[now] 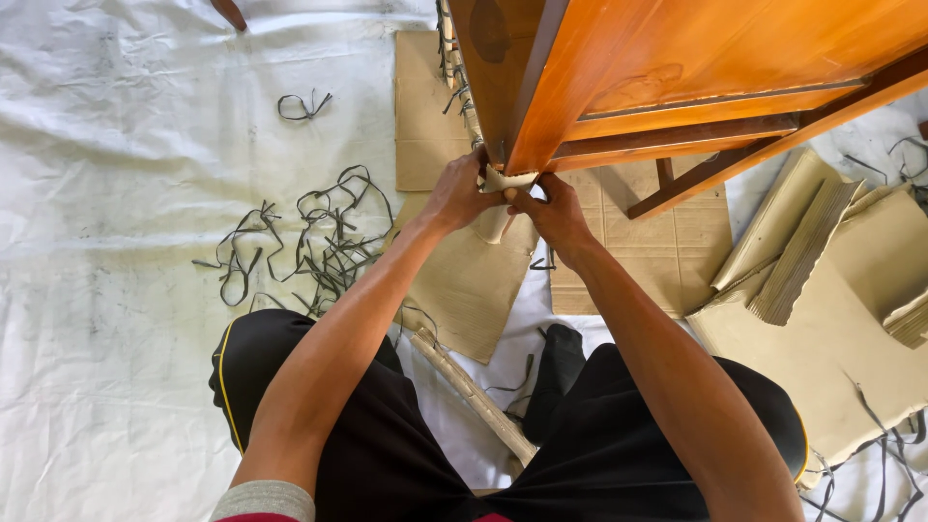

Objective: Wrapping the legs of a wooden chair with protective cardboard and securing them with ties.

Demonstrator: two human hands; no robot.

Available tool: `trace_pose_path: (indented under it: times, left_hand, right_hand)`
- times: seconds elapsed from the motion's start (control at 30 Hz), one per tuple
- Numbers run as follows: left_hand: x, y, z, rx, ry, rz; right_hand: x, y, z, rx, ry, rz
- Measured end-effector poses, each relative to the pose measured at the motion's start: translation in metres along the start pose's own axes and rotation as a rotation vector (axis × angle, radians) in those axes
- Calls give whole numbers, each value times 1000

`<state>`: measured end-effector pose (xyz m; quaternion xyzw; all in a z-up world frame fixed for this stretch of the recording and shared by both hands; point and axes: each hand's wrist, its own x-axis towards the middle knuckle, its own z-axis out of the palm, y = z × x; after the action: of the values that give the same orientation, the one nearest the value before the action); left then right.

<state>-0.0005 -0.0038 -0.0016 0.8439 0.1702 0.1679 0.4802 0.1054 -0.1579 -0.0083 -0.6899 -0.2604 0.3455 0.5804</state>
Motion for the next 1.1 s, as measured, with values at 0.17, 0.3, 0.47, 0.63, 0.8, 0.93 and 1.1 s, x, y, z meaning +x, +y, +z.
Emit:
trace_pose_path:
  times: [0.17, 0.3, 0.47, 0.63, 0.8, 0.93, 1.1]
  left_hand:
    - [9, -20, 5, 65, 22, 53]
    - [-7, 40, -17, 398, 44, 168]
    - [-8, 37, -9, 334, 18, 144]
    - [-5, 23, -4, 320, 12, 156]
    - [-1, 0, 8, 278, 49, 101]
    - [0, -1, 13, 302, 51, 69]
    - [0, -7, 13, 306, 66, 94]
  right_hand:
    - [-2, -3, 1, -91, 14, 32]
    - [2, 9, -4, -390, 130, -4]
    - [0, 15, -33, -623, 132, -74]
    - [-9, 13, -123, -1069, 230, 9]
    - [-46, -52, -173, -1214, 669, -686]
    - [-28, -32, -207, -1252, 463, -470]
    - [-11, -26, -205, -1247, 450, -352]
